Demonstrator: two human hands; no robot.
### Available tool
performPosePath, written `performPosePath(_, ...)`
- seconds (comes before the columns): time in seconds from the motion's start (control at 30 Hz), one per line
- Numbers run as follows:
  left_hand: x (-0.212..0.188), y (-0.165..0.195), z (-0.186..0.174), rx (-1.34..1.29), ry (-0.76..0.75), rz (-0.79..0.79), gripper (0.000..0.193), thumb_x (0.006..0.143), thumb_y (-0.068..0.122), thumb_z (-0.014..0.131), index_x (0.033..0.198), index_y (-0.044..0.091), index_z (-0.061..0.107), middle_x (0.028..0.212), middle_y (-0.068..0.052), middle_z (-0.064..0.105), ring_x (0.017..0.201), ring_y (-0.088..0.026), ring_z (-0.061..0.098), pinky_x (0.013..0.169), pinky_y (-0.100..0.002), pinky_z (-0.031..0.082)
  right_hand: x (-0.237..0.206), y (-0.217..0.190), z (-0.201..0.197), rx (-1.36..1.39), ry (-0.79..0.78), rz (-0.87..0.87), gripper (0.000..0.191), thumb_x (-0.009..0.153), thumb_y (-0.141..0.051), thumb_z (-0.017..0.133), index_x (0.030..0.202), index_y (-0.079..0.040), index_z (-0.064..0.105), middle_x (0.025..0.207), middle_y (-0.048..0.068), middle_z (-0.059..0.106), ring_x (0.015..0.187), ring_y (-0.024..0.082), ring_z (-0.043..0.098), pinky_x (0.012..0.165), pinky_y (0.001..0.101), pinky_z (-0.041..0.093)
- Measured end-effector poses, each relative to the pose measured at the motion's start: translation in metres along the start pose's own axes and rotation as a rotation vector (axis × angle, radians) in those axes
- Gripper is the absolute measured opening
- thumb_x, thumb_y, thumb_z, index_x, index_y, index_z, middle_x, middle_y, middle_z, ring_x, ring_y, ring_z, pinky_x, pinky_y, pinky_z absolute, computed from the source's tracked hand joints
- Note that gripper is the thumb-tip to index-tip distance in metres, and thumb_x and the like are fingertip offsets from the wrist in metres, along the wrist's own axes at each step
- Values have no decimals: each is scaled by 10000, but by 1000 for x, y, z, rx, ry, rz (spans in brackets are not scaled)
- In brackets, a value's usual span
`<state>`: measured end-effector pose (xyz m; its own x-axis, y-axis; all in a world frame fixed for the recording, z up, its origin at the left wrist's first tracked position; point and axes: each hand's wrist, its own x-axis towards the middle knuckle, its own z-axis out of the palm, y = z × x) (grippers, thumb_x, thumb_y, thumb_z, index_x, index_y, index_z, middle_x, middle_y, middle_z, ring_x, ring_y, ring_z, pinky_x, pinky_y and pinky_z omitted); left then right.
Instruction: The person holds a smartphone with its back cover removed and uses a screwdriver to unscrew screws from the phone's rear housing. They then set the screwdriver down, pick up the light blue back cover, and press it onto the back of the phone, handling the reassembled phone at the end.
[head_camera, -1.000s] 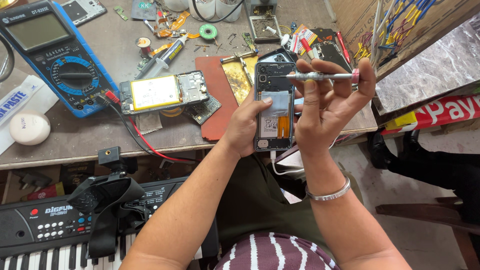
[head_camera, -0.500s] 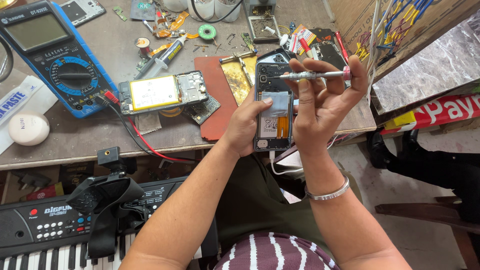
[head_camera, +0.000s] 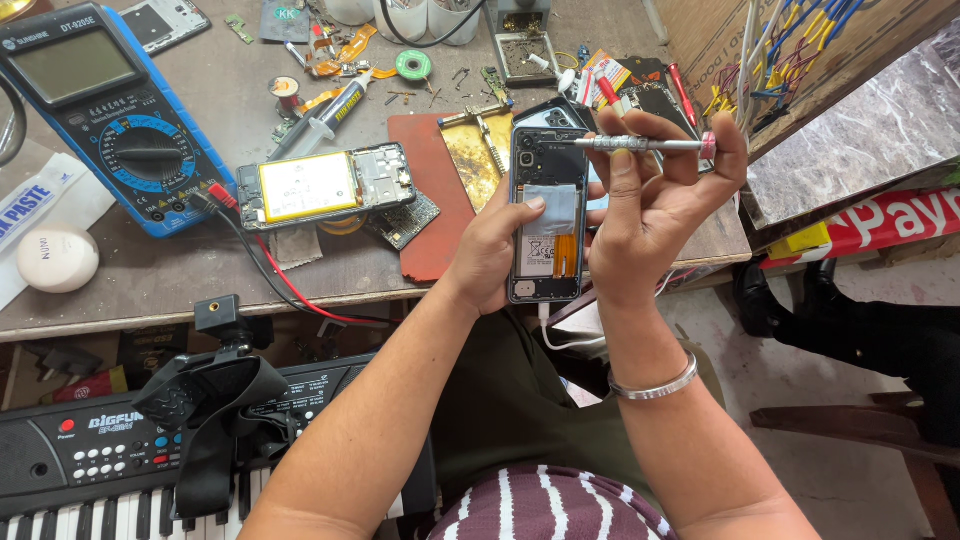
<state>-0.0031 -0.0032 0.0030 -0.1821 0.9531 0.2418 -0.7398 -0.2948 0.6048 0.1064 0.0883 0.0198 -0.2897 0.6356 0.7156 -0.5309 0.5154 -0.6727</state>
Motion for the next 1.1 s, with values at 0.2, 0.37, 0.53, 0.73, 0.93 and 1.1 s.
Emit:
performPosePath(0.2, 0, 0, 0, 11, 15, -4, 576, 1024, 188, 484, 1558, 81, 296, 1424, -218, 571, 1273, -345, 631, 951, -489, 620, 1, 2, -1, -10, -8, -12, 590, 1222, 112, 525, 1547, -200, 145, 1370, 171, 552, 1266, 262, 655, 1092, 353, 640)
performPosePath(0.37, 0, -3, -2, 2, 4, 10, 583, 1031, 183, 500, 1569, 62, 313, 1433, -223, 574, 1282, -330, 631, 986, -474, 609, 1, 6, 0, -7, -15, -15, 585, 1223, 111, 525, 1547, -207, 155, 1376, 166, 540, 1273, 258, 642, 1101, 354, 634)
performPosePath(0.53, 0, -4, -3, 10, -6, 21, 581, 1028, 185, 503, 1564, 71, 312, 1423, -220, 575, 1265, -317, 635, 996, -469, 605, 2, 7, -1, 22, -26, 3, 589, 1222, 103, 525, 1549, -211, 150, 1376, 159, 534, 1281, 258, 637, 1112, 367, 633)
performPosePath(0.73, 0, -4, -3, 12, 1, 17, 583, 1024, 190, 506, 1559, 77, 308, 1421, -218, 577, 1261, -316, 638, 992, -468, 603, 0, 6, -1, -9, -23, -19, 593, 1228, 98, 527, 1557, -220, 150, 1374, 155, 544, 1267, 247, 641, 1102, 365, 632)
performPosePath(0.93, 0, -4, -3, 9, 2, 19, 583, 1024, 193, 510, 1559, 70, 313, 1419, -218, 582, 1246, -315, 647, 975, -466, 612, 2, 7, -1, 0, -28, -8, 596, 1230, 98, 530, 1558, -219, 146, 1374, 156, 544, 1267, 246, 640, 1098, 360, 615)
performPosePath(1.1, 1, -6, -4, 14, 11, 23, 582, 1019, 192, 518, 1550, 73, 312, 1409, -220, 584, 1231, -314, 651, 954, -469, 619, 2, 8, -1, 4, -41, -1, 593, 1231, 95, 530, 1557, -220, 147, 1372, 158, 546, 1277, 251, 637, 1086, 360, 599)
